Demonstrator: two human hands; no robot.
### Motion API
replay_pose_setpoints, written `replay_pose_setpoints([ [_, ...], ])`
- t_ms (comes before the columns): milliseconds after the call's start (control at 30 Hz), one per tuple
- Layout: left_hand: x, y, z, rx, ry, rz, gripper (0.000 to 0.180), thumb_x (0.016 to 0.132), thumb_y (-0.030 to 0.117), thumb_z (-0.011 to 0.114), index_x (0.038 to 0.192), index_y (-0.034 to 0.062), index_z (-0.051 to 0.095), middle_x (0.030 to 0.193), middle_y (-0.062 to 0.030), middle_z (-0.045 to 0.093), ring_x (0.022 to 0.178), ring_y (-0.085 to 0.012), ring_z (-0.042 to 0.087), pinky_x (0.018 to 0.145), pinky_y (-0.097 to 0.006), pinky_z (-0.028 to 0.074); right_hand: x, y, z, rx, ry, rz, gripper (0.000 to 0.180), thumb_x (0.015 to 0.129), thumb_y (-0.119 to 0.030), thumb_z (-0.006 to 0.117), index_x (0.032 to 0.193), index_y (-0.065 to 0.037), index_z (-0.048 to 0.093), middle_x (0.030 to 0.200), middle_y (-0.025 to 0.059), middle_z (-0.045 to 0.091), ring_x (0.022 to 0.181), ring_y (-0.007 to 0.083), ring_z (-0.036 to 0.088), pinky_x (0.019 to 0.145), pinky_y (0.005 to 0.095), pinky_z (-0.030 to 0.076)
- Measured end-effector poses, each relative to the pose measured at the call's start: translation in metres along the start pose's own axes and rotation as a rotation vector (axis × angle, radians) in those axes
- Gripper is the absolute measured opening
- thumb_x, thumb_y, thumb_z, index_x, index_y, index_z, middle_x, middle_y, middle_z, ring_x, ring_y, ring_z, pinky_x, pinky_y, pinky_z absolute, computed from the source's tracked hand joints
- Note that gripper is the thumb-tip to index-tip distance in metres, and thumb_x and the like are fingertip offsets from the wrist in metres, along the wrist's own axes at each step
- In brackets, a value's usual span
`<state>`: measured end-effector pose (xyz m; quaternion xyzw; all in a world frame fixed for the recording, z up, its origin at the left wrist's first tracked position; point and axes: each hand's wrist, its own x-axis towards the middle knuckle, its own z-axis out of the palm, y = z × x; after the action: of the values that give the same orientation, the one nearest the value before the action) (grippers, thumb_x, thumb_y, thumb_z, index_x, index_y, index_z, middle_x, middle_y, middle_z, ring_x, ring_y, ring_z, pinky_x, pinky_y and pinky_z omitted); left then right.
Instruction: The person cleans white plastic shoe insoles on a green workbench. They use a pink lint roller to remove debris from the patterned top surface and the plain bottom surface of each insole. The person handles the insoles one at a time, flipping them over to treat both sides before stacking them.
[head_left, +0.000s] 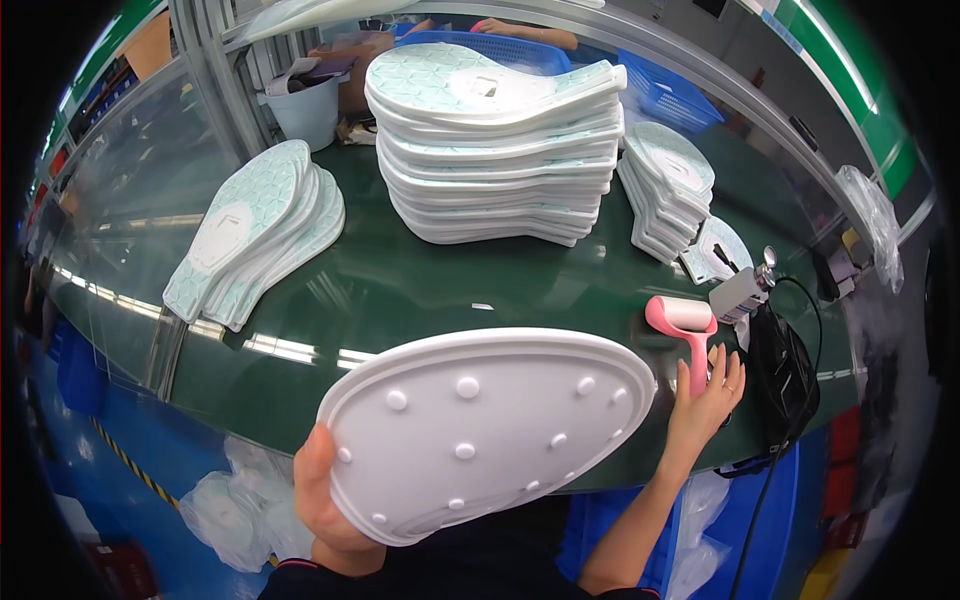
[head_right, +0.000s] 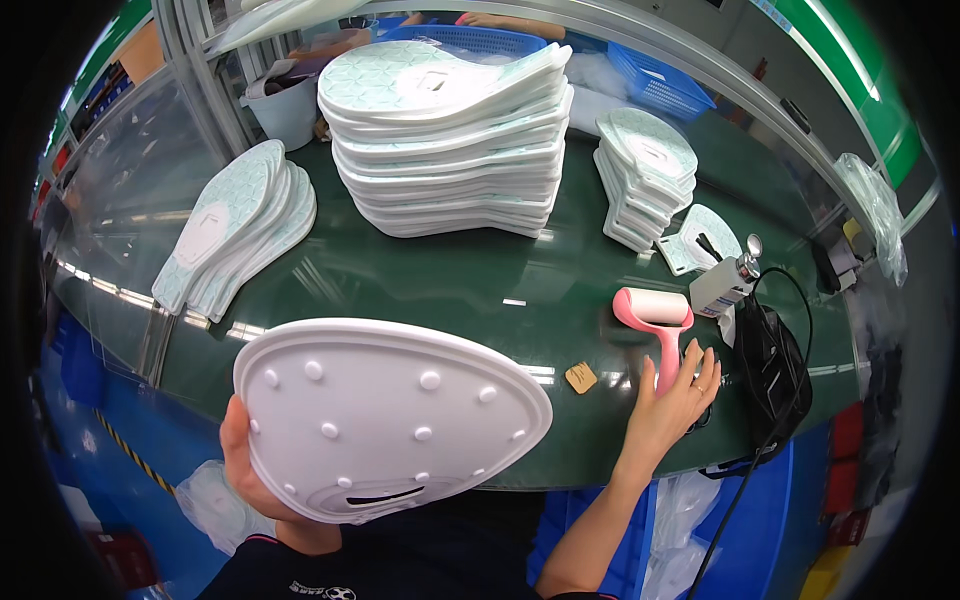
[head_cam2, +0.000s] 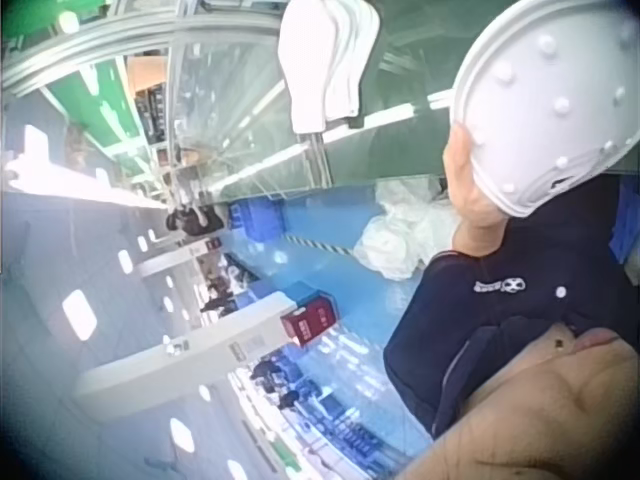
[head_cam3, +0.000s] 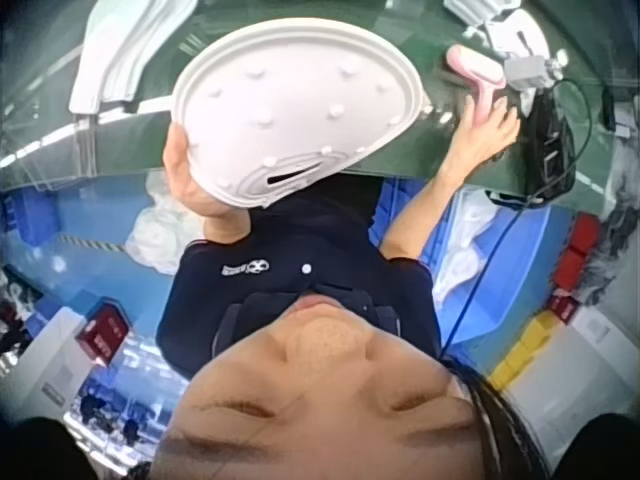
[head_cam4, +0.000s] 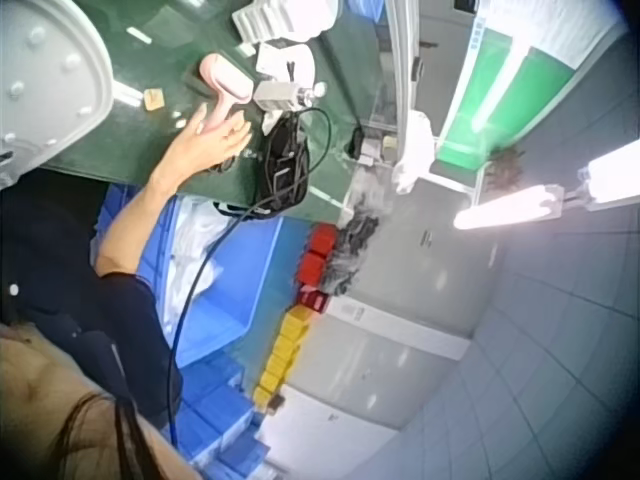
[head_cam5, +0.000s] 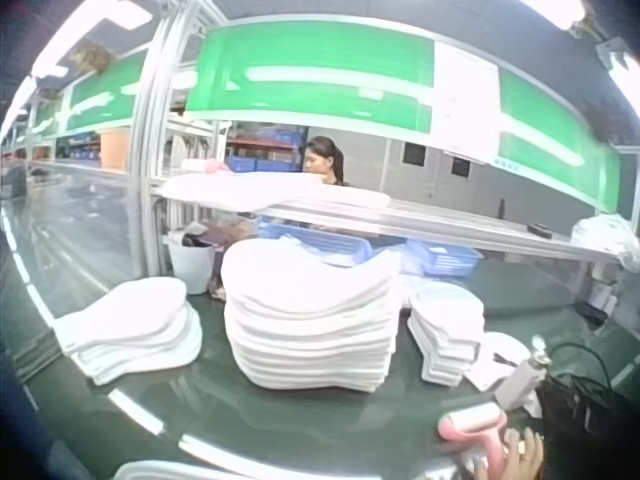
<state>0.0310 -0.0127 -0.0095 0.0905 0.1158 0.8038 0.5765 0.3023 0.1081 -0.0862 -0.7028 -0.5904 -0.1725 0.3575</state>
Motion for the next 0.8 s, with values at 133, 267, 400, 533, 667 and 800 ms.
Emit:
replay_pose_setpoints([
  [133, 0.000, 0.002, 0.007, -0.006, -0.024, 0.004, 0.048, 0.089, 0.033, 0.032, 0.117, -0.0031, 0.044, 0.110, -0.0206, 0.052, 0.096, -0.0308, 0.054, 0.082, -0.045, 0.045, 0.011, 0.023, 0.010, 0.179, -0.259, 0.317, 0.035, 0.081, -0.020, 0.058, 0.110, 0.001, 0.053, 0.103, 0.0176, 0.058, 0.093, 0.0311, 0.055, 0.081, 0.0340, 0.041],
  [267, 0.003, 0.002, 0.002, 0.345, -0.053, 0.129, 0.045, 0.088, 0.032, 0.033, 0.114, -0.0034, 0.046, 0.107, -0.0192, 0.054, 0.095, -0.0280, 0.055, 0.081, -0.043, 0.046, 0.012, 0.013, -0.007, 0.401, -0.103, 0.314, 0.028, 0.086, -0.017, 0.054, 0.108, 0.000, 0.054, 0.083, 0.0082, 0.059, 0.066, 0.0129, 0.053, 0.062, 0.0265, 0.043],
  [400, 0.001, 0.005, -0.004, 0.294, 0.140, 0.179, 0.047, 0.088, 0.033, 0.032, 0.117, -0.0030, 0.044, 0.111, -0.0197, 0.052, 0.097, -0.0307, 0.054, 0.083, -0.044, 0.045, 0.011, -0.036, -0.070, 1.030, 0.039, 0.276, 0.021, 0.087, -0.015, 0.051, 0.096, 0.001, 0.059, 0.064, -0.0014, 0.049, 0.047, 0.0038, 0.034, 0.040, 0.0187, 0.025],
  [533, 0.006, -0.005, 0.004, 0.092, 0.035, 0.009, 0.050, 0.088, 0.034, 0.031, 0.121, -0.0020, 0.041, 0.116, -0.0206, 0.048, 0.101, -0.0336, 0.052, 0.087, -0.045, 0.042, 0.011, -0.066, -0.109, 0.952, -0.033, -0.473, 0.016, 0.073, -0.014, 0.062, 0.083, -0.002, 0.063, 0.060, -0.0001, 0.051, 0.045, 0.0076, 0.041, 0.039, 0.0183, 0.030],
  [667, 0.010, 0.008, -0.008, 0.136, -0.092, -0.017, 0.061, 0.086, 0.040, 0.033, 0.129, -0.0039, 0.028, 0.128, -0.0249, 0.035, 0.116, -0.0365, 0.040, 0.094, -0.049, 0.035, 0.015, -0.081, -0.120, 0.824, -0.232, -0.833, 0.022, 0.064, -0.019, 0.070, 0.078, -0.004, 0.066, 0.059, 0.0010, 0.054, 0.044, 0.0108, 0.046, 0.039, 0.0194, 0.033],
  [800, 0.015, 0.007, -0.001, 0.004, -0.019, -0.027, 0.053, 0.089, 0.038, 0.028, 0.125, -0.0010, 0.036, 0.120, -0.0225, 0.045, 0.105, -0.0349, 0.049, 0.090, -0.049, 0.039, 0.015, -0.055, -0.105, 0.706, -0.224, -0.716, 0.031, 0.067, -0.031, 0.067, 0.080, -0.003, 0.066, 0.059, 0.0015, 0.055, 0.044, 0.0125, 0.046, 0.040, 0.0219, 0.034],
])
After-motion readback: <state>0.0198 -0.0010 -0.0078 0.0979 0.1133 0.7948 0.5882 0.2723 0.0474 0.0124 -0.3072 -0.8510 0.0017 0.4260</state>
